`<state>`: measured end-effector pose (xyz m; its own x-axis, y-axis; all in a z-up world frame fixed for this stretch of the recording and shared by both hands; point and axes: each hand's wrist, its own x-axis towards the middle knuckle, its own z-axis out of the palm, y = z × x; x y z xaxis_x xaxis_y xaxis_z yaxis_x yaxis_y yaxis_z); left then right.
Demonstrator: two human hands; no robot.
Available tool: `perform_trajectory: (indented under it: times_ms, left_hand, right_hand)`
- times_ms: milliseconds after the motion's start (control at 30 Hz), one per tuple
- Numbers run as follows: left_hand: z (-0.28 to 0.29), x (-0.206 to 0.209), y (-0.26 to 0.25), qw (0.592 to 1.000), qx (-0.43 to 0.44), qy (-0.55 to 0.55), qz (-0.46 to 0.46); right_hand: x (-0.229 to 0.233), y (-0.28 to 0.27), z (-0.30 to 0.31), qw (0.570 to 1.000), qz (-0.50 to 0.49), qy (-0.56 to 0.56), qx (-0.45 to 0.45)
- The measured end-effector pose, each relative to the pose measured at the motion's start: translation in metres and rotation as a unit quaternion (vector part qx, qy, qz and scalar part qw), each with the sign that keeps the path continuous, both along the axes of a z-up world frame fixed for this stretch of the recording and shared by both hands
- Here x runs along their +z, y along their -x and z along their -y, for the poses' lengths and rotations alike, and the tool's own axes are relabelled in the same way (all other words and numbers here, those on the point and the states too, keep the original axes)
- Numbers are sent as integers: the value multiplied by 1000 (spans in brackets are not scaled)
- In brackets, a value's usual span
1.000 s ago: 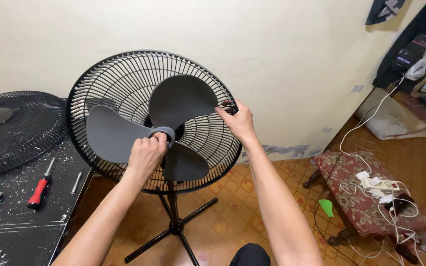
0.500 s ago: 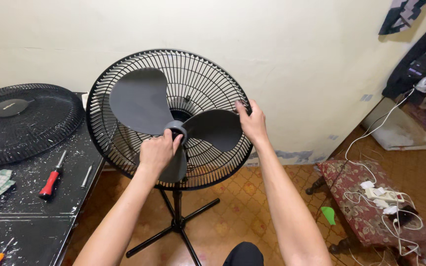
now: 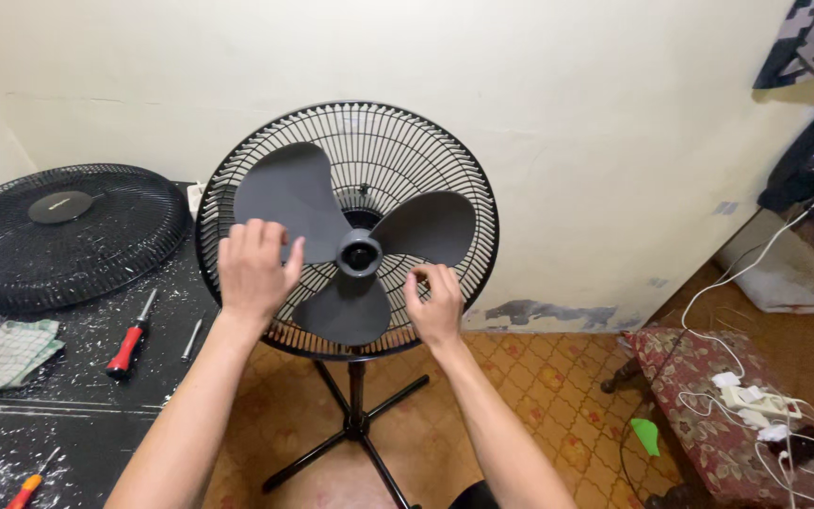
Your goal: The person wipes a fan blade with a cloth, then attaches the blade to the fan motor and secures it by hand. The person then attaches the front fan cage to enclose the blade. The fan is placed on a black table in a room with off-white walls.
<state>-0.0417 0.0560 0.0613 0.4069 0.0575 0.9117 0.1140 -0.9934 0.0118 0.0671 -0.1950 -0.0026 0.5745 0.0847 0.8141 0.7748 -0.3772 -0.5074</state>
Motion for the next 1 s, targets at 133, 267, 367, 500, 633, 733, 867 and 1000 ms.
perform_trajectory:
  times_ms: [133, 267, 367, 500, 633, 733, 867, 1000]
  left_hand:
    - [-8, -23, 5, 888, -109, 447, -2]
    - [3, -57, -21, 844, -164, 510, 38]
    - [-1, -71, -48, 788, -272, 551, 36]
    - [-2, -75, -78, 698, -375, 608, 52]
    - [-4, -71, -88, 686, -384, 617, 40]
    - [-7, -58, -88, 696, -396, 599, 28]
    - [-9, -31, -87, 723, -400, 563, 3]
    - [-5, -2, -68, 830, -268, 483, -74]
  right_hand:
    - [-3, 26, -45, 997, 50, 33, -56]
    - [0, 30, -78, 992, 45, 15, -119]
    - [-1, 21, -85, 980, 86, 57, -170]
    - [5, 1, -79, 961, 143, 133, -196]
    - [10, -15, -69, 942, 188, 195, -196]
    - [11, -23, -65, 926, 238, 238, -172]
    - [9, -34, -66, 908, 266, 289, -144]
    - [12, -40, -66, 911, 263, 282, -143]
